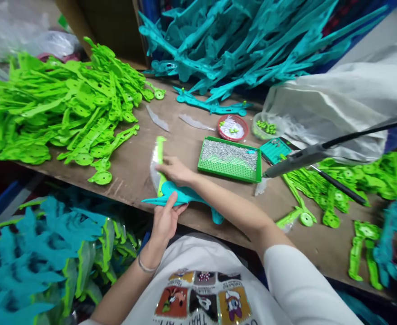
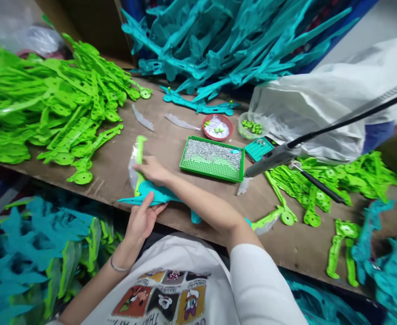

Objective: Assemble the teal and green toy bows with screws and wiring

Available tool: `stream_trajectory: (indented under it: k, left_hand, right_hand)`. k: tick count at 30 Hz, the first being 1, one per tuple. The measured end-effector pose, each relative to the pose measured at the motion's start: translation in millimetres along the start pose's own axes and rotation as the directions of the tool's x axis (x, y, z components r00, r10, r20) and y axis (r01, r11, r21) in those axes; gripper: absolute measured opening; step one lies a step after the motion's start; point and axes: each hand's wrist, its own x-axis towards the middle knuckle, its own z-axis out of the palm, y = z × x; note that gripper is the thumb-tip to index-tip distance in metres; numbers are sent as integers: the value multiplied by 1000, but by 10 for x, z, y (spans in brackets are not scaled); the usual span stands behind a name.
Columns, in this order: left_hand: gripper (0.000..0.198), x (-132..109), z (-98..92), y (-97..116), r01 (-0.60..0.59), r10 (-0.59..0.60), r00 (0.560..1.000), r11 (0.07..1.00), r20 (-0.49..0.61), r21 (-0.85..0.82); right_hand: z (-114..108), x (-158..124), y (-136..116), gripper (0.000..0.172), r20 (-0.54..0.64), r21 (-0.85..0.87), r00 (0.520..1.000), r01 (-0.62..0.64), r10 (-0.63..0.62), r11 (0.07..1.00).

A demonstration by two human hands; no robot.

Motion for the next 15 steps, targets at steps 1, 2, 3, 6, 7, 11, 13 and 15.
stream_trajectory:
  k: [1, 2, 3, 6, 7, 11, 13, 15]
  left_hand:
    - [51, -15, -3, -14, 16, -16, 1000, 1000, 12, 17]
    - [51, -27, -7, -25, 27, -27, 999, 999, 20, 32]
    - [51, -34, -10, -32, 30, -31, 999, 999, 25, 44]
    - [48, -33, -17, -39, 6, -8, 1000, 998, 29, 62]
    - [46, -26, -17, -38, -6, 4, 1000, 998, 25, 58]
    - [33, 10, -24, -16, -34, 34, 999, 999, -7, 20]
    - [26, 16, -37, 22, -16, 16, 1000, 1000, -3, 3]
    - [26, 13, -64, 90, 76, -77, 997, 997, 23, 21]
  right_hand:
    - [45, 58, -20, 16, 25, -57, 999, 26, -24, 998]
    - [83, 93, -29, 13, 55, -127, 998, 51, -44, 991]
    - [108, 108, -29, 12, 87, -195, 995, 71, -55, 978]
    - [53, 61, 4, 19, 159, -281, 983, 135, -93, 950]
    - [-31, 28, 16, 23, 158, -275, 979, 168, -128, 947]
    - [-775, -111, 60, 28, -147, -453, 953, 174, -265, 874]
    - [-1305, -152, 103, 31, -432, -582, 866, -53, -253, 811]
    - [-1800, -158, 178, 34, -643, -578, 746, -325, -173, 749]
